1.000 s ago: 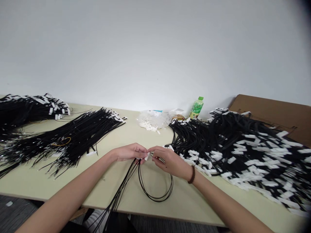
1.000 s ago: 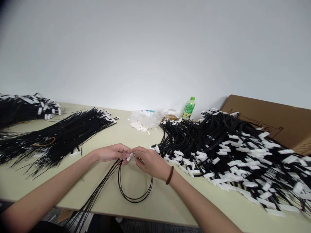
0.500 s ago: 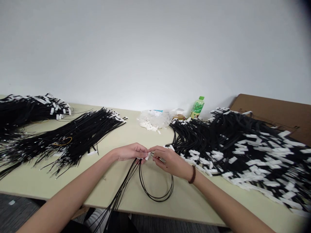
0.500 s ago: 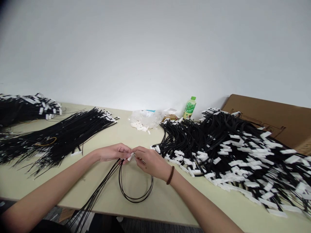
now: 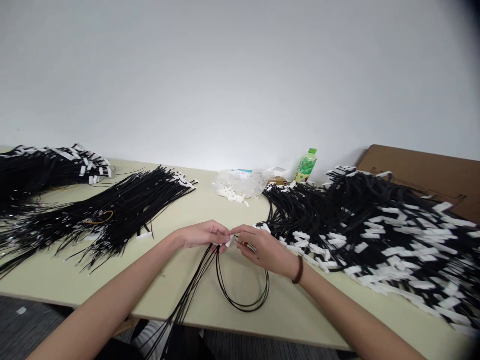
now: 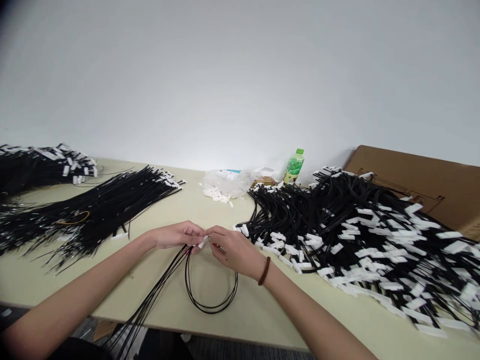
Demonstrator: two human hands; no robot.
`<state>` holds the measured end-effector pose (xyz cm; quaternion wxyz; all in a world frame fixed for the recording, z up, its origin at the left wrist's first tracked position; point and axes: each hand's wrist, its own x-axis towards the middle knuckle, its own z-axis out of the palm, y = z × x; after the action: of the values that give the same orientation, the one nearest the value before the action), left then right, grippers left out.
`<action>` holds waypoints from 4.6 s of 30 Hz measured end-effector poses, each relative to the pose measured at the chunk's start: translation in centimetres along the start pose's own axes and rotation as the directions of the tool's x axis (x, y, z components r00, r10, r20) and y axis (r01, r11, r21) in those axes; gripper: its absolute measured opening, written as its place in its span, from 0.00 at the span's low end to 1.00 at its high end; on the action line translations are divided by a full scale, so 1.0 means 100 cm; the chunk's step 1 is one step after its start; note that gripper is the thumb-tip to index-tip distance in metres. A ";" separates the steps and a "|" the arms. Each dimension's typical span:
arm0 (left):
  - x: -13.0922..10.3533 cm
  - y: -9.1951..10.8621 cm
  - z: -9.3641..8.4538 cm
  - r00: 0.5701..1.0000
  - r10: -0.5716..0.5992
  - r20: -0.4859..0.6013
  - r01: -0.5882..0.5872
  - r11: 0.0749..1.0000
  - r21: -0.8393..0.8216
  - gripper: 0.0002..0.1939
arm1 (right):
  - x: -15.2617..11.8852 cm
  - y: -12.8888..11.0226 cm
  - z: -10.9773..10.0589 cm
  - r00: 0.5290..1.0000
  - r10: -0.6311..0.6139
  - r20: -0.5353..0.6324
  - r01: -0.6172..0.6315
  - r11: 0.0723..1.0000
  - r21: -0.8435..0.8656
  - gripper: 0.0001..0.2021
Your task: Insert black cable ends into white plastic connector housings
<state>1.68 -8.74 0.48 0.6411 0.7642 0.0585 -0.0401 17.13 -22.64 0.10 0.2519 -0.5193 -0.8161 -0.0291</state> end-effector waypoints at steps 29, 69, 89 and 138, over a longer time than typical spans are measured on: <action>0.001 -0.002 -0.001 1.000 0.018 0.006 -0.018 1.000 -0.021 0.13 | 0.001 -0.005 -0.001 0.999 0.015 -0.050 -0.017 0.999 -0.034 0.06; 0.000 -0.002 -0.002 0.999 0.045 0.002 -0.045 0.998 0.038 0.14 | 0.000 -0.003 0.007 0.992 -0.068 -0.103 0.049 0.983 -0.178 0.07; 0.001 0.000 -0.002 1.000 0.007 0.013 -0.008 0.996 0.088 0.15 | -0.002 -0.003 0.007 0.995 -0.080 -0.055 0.063 0.963 -0.264 0.06; 0.000 0.000 0.000 1.000 0.010 0.017 -0.010 0.999 0.040 0.15 | -0.004 -0.006 0.007 0.994 -0.103 -0.021 0.090 0.940 -0.330 0.05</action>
<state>1.70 -8.74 0.52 0.6264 0.7767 0.0484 -0.0447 16.45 -23.07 -0.60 0.1756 -0.5127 -0.8194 -0.1868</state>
